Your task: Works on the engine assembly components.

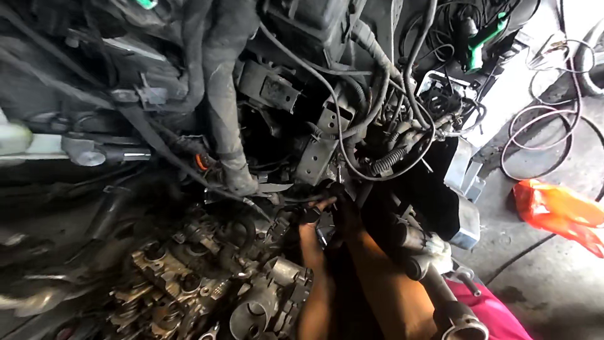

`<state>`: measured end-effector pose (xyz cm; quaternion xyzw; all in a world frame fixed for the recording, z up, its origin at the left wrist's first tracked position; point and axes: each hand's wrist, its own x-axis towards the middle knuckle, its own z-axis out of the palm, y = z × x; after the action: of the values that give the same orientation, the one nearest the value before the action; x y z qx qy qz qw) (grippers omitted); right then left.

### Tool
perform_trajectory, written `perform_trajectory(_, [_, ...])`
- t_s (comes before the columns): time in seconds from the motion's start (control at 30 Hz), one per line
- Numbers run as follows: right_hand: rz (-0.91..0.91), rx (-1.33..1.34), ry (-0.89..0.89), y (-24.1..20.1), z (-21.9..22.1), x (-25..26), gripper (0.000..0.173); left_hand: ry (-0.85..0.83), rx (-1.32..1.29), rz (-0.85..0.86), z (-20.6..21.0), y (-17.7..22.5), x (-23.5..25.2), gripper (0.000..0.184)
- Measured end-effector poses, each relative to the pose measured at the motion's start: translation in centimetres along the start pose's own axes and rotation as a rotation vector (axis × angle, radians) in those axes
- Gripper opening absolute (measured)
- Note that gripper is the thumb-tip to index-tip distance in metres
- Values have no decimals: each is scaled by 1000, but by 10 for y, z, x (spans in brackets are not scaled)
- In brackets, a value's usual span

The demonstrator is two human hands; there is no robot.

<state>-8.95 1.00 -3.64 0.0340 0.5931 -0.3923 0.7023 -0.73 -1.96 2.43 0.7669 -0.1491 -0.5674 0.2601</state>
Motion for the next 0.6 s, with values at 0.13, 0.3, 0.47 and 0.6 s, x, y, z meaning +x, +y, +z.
perform_trajectory(0.13, [172, 96, 102, -34, 18, -15, 33, -69, -11, 89, -5, -15, 12, 7])
perform_trajectory(0.3, [133, 148, 181, -4, 16, 3, 31, -49, -33, 73, -4, -30, 33, 9])
perform_trajectory(0.47, [136, 71, 276, -20, 29, -8, 34, 12, -2, -1, 4, -24, 29, 11])
perform_trajectory(0.6, [106, 25, 182, -22, 23, -6, 34, -9, 34, 65, 0, -21, 25, 10])
